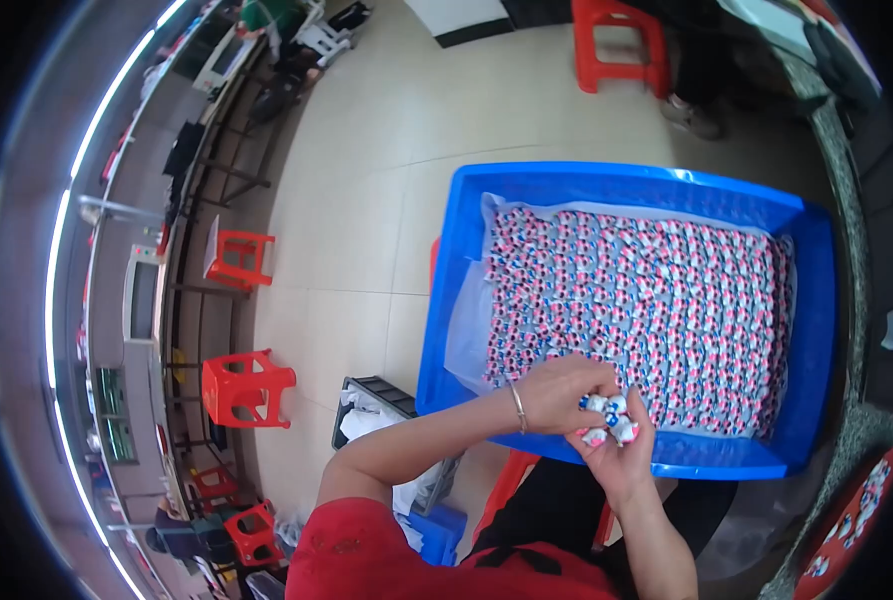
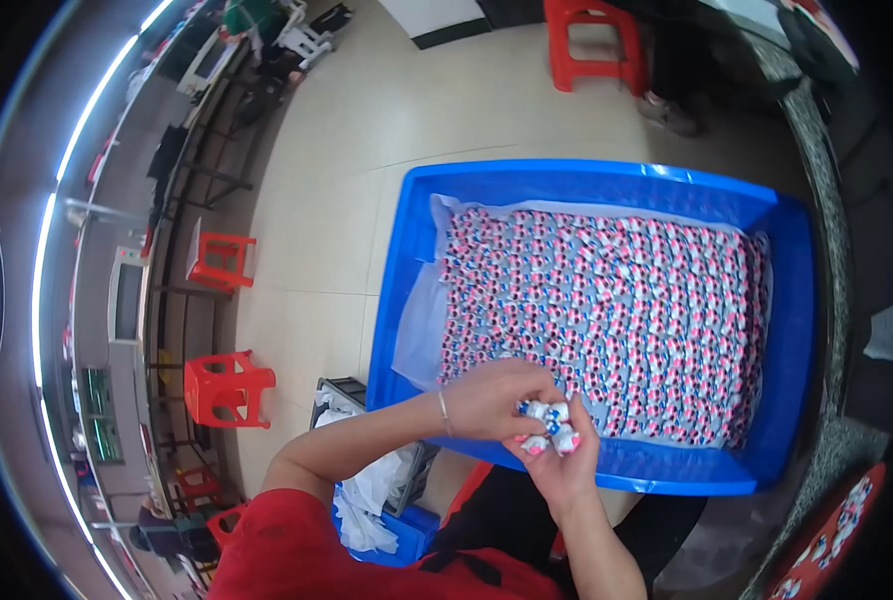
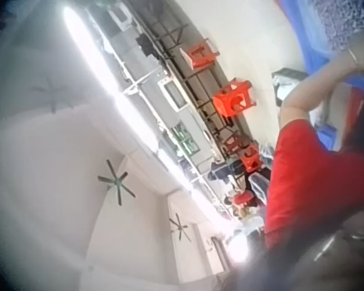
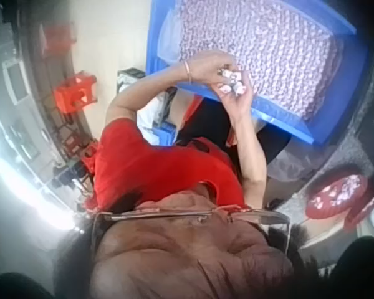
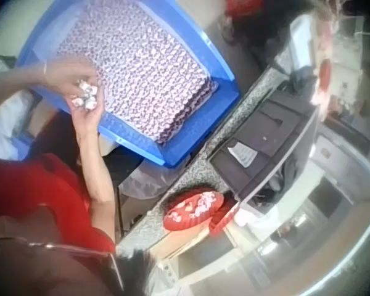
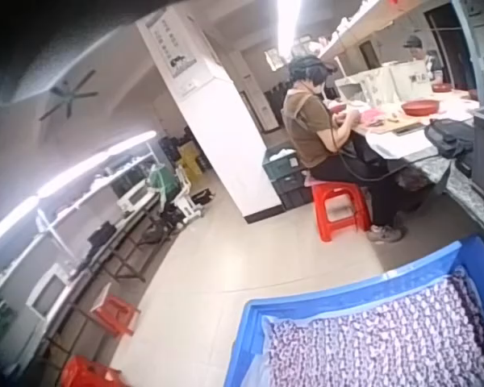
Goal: Pack small printed toy components into a blue plastic storage crate.
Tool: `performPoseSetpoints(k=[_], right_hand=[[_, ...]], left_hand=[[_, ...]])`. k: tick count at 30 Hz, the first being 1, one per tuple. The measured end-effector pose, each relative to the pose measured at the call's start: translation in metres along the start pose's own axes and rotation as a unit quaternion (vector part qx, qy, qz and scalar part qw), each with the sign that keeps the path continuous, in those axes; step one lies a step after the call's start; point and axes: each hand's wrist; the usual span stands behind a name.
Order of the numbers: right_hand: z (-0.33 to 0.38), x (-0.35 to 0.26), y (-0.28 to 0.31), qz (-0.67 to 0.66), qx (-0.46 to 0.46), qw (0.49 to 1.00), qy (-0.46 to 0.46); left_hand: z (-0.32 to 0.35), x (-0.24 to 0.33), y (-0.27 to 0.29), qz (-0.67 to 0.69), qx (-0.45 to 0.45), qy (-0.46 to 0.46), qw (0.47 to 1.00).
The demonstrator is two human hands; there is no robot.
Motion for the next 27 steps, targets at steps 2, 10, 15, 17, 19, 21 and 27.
performPoseSetpoints(k=[2,10,15,17,19,21,27], right_hand=[[0.006,0.003,-0.004,0.001,0.001,1.0,0.004],[0.014,-0.006,-0.003,-0.061,-0.068,0.995,0.04],[0.019,-0.003,0.007,-0.051,-0.059,0.997,0.023],[0.022,-0.001,0.008,-0.056,-0.032,0.998,0.023],[0.02,-0.002,0.012,-0.054,-0.051,0.997,0.022],[0.018,-0.003,0.015,-0.052,-0.072,0.996,0.017],[0.013,-0.007,0.018,-0.053,-0.088,0.995,0.002]], left_hand=[[0.0,0.013,0.004,-0.026,0.021,-0.013,0.999],[0.021,-0.022,0.027,0.613,0.171,0.077,0.768],[0.033,-0.082,0.034,0.475,0.301,0.112,0.819],[0.037,-0.097,0.045,0.324,0.285,0.156,0.889],[0.038,-0.107,0.058,-0.034,0.199,0.188,0.961],[0.042,-0.128,0.059,-0.21,0.2,0.157,0.944],[0.037,-0.167,0.055,-0.449,0.101,0.153,0.874]])
Point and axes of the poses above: each hand's wrist, its own z-axis away from the middle knuckle, its own y-axis out of the back of the hand, x = y × z, and after that the axes turned 11 degrees about -y, right-handed
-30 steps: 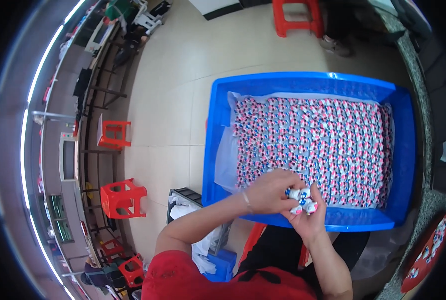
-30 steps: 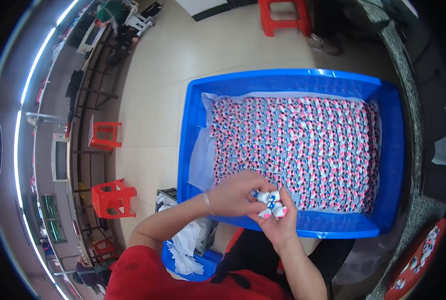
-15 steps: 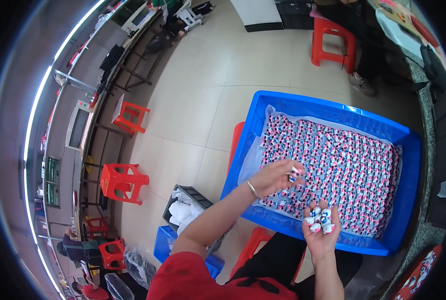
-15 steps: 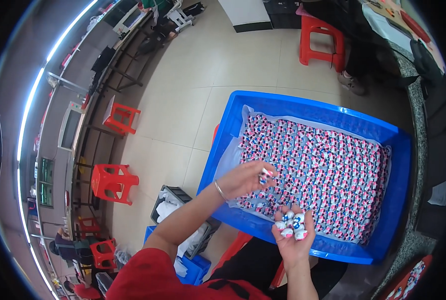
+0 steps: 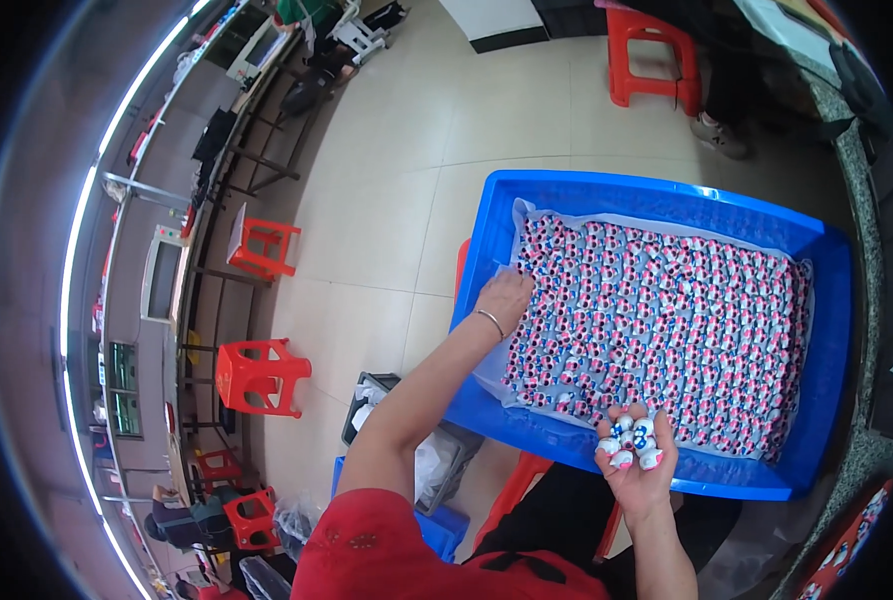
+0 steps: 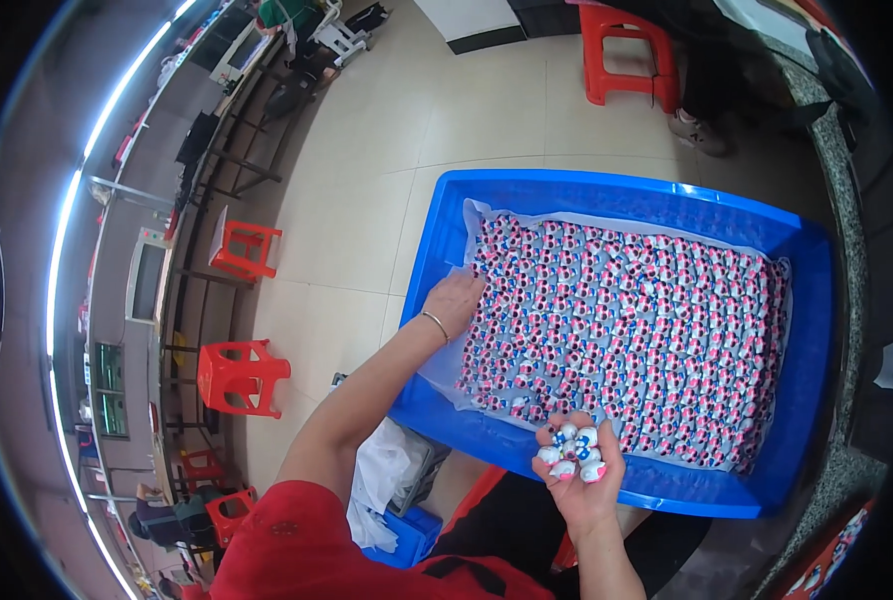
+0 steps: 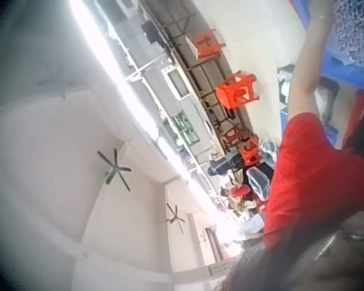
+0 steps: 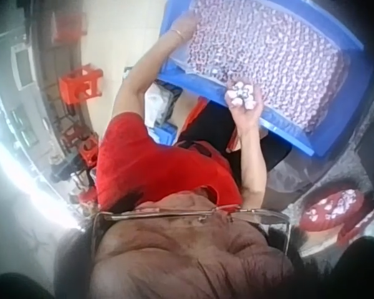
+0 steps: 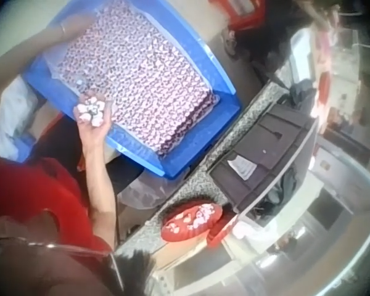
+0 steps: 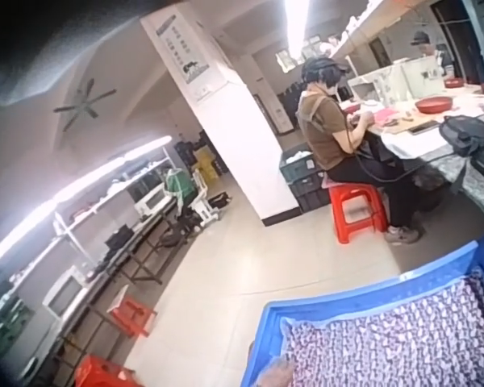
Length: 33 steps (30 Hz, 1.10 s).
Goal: Pack small printed toy components into a blue plastic storage crate.
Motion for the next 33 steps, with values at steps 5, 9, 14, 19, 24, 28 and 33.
performPoseSetpoints(k=[5,9,14,19,24,28,33], right_hand=[[0.001,-0.002,0.001,-0.01,0.018,1.0,-0.012],[0.001,-0.001,0.002,-0.006,0.021,1.0,-0.013],[0.002,0.0,0.0,0.004,0.022,1.0,-0.012],[0.004,-0.001,0.005,0.014,0.027,1.0,0.004],[0.004,-0.001,-0.001,-0.013,0.022,1.0,-0.005],[-0.004,0.0,-0.011,-0.031,-0.032,0.999,0.013],[-0.002,-0.008,-0.007,-0.046,-0.042,0.997,0.053]], left_hand=[[-0.009,-0.003,-0.015,-0.077,-0.094,-0.033,0.992],[-0.013,-0.007,-0.027,-0.104,-0.145,-0.057,0.982],[-0.007,-0.006,-0.024,-0.057,-0.097,-0.048,0.992],[-0.018,-0.007,-0.02,-0.055,-0.07,-0.093,0.992],[-0.027,-0.012,-0.008,-0.053,-0.144,-0.056,0.987],[-0.02,0.02,0.049,0.096,0.029,-0.056,0.993],[0.017,0.135,0.145,0.484,0.032,-0.239,0.841]])
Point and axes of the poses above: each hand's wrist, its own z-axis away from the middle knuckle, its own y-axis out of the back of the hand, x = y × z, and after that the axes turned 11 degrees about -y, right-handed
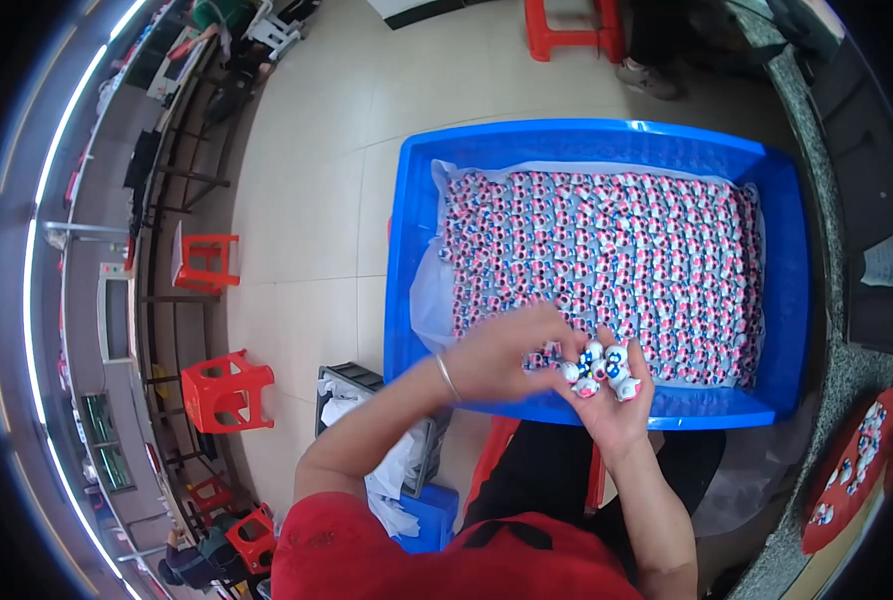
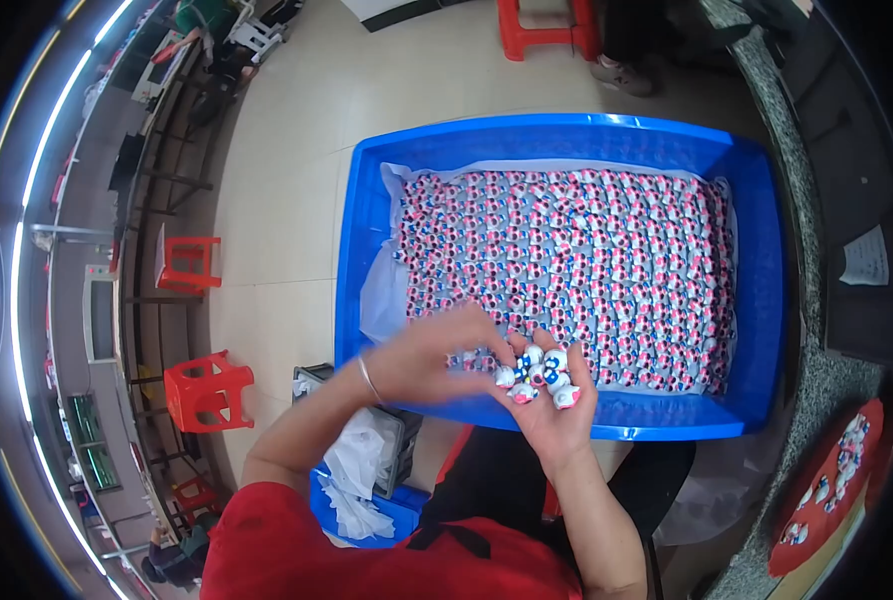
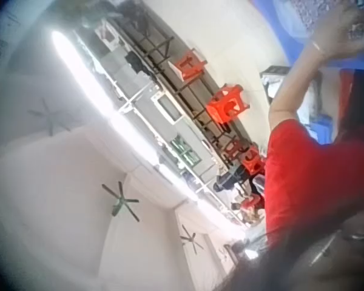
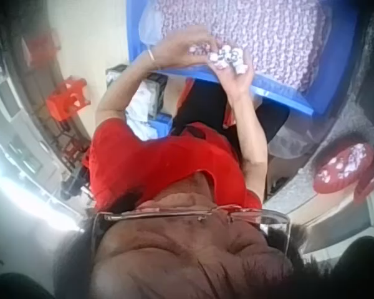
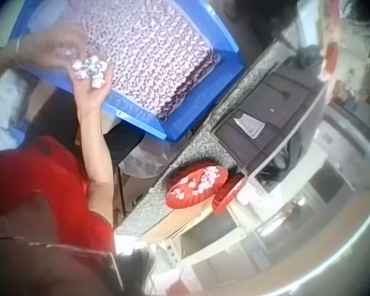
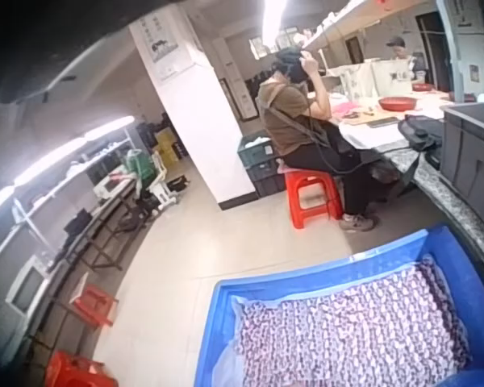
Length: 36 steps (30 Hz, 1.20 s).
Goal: Pack small printed toy components into a blue plastic storage crate.
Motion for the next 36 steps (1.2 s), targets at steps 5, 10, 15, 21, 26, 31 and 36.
performPoseSetpoints(k=[5,10,15,21,26,31,36], right_hand=[[0.002,0.009,0.012,0.034,0.04,0.998,-0.018],[0.007,0.016,-0.001,0.041,0.082,0.996,-0.006],[0.003,0.016,-0.008,0.032,0.074,0.997,-0.013],[0.002,0.013,-0.006,0.044,0.076,0.996,-0.024],[0.002,0.013,-0.004,0.056,0.065,0.996,-0.03],[0.004,0.004,0.004,0.05,0.041,0.998,-0.027],[-0.002,0.007,0.001,0.016,0.008,0.999,-0.038]], left_hand=[[0.025,-0.005,-0.04,-0.046,-0.064,0.008,0.997],[0.027,-0.008,-0.023,0.169,-0.012,0.133,0.977],[0.044,-0.05,0.01,0.293,0.195,0.249,0.902],[0.061,-0.117,0.032,-0.415,0.021,0.211,0.885],[0.081,-0.166,0.026,-0.532,-0.085,0.234,0.81],[0.081,-0.19,0.013,-0.533,-0.123,0.236,0.803],[0.09,-0.211,0.026,-0.562,-0.169,0.205,0.783]])
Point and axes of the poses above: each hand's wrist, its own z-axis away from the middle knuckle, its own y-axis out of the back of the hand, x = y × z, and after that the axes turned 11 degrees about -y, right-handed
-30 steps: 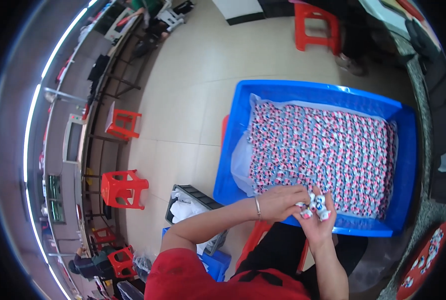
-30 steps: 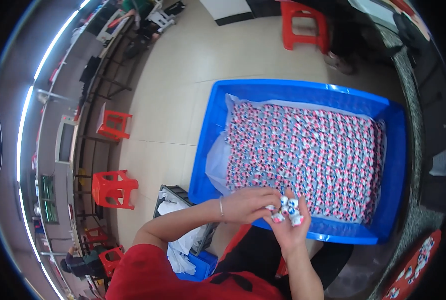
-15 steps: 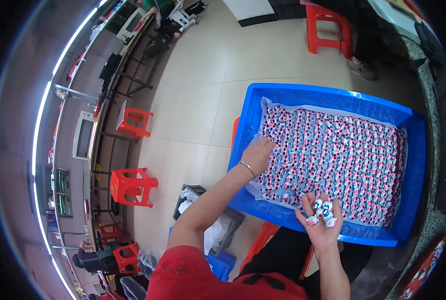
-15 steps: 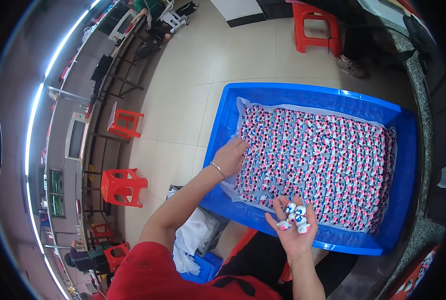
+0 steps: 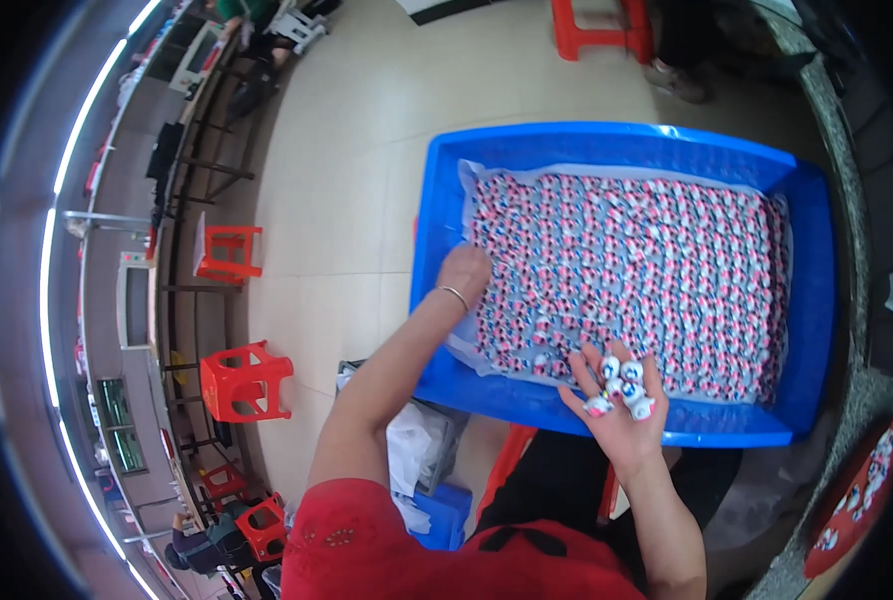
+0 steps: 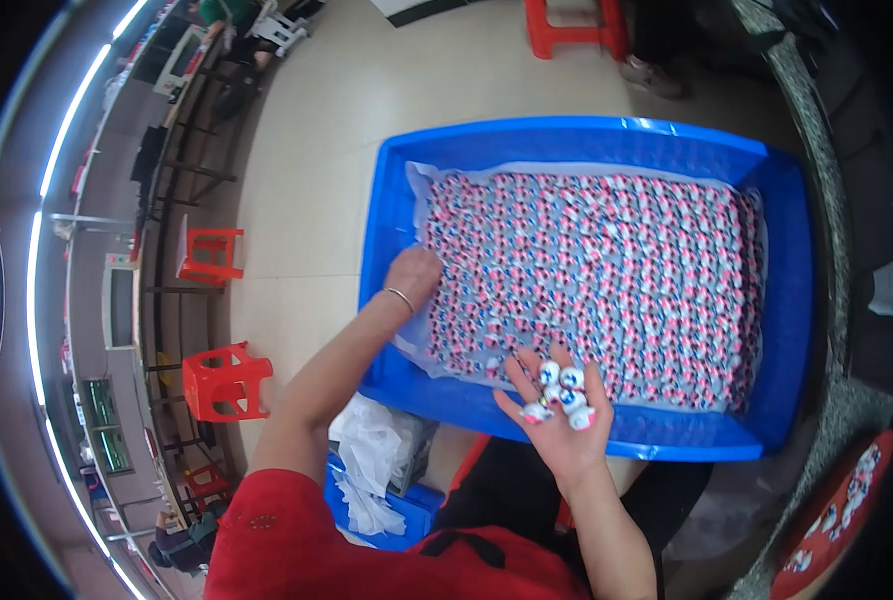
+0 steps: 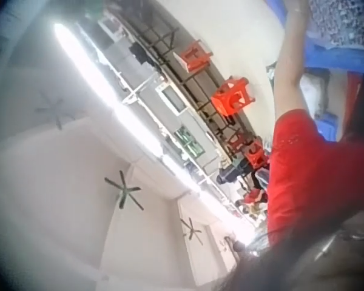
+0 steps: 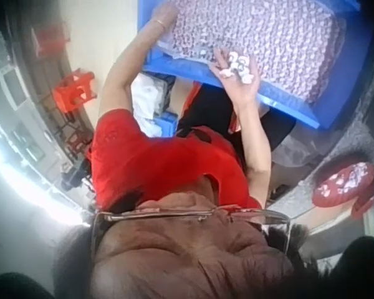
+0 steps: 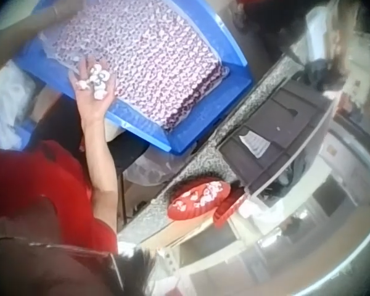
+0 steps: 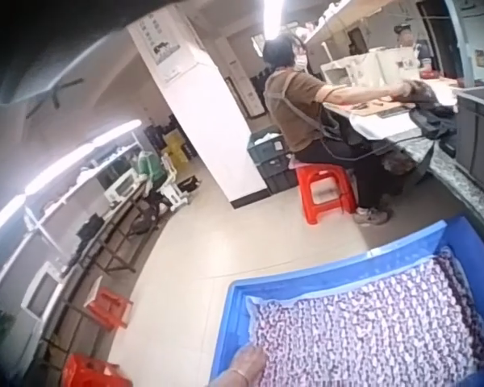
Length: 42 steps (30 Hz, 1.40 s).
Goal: Pack small printed toy components into a blue plastic storage crate.
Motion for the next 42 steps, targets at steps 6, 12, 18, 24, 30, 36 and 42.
performPoseSetpoints(k=[6,12,18,24,30,36,42], right_hand=[[-0.008,0.003,-0.009,-0.035,-0.018,0.999,0.008],[-0.011,0.002,0.001,-0.005,-0.015,0.998,0.058],[-0.009,0.013,-0.002,-0.014,0.083,0.992,0.096],[-0.001,0.007,-0.012,-0.058,0.047,0.994,0.075],[0.005,0.003,0.0,0.003,0.007,0.998,0.059],[0.004,0.004,0.002,0.01,0.008,0.999,0.037],[0.002,-0.002,-0.001,0.006,-0.012,0.999,0.033]], left_hand=[[0.016,0.019,0.084,0.04,0.085,0.013,0.995],[0.05,0.138,0.178,0.548,0.23,-0.166,0.787],[0.058,0.154,0.165,0.557,0.198,-0.113,0.799],[0.046,0.081,0.14,0.752,0.195,0.039,0.628],[0.029,0.034,0.093,0.222,0.112,0.046,0.967],[0.027,0.03,0.022,0.057,0.002,0.018,0.998],[0.018,0.03,0.016,0.074,-0.09,0.013,0.993]])
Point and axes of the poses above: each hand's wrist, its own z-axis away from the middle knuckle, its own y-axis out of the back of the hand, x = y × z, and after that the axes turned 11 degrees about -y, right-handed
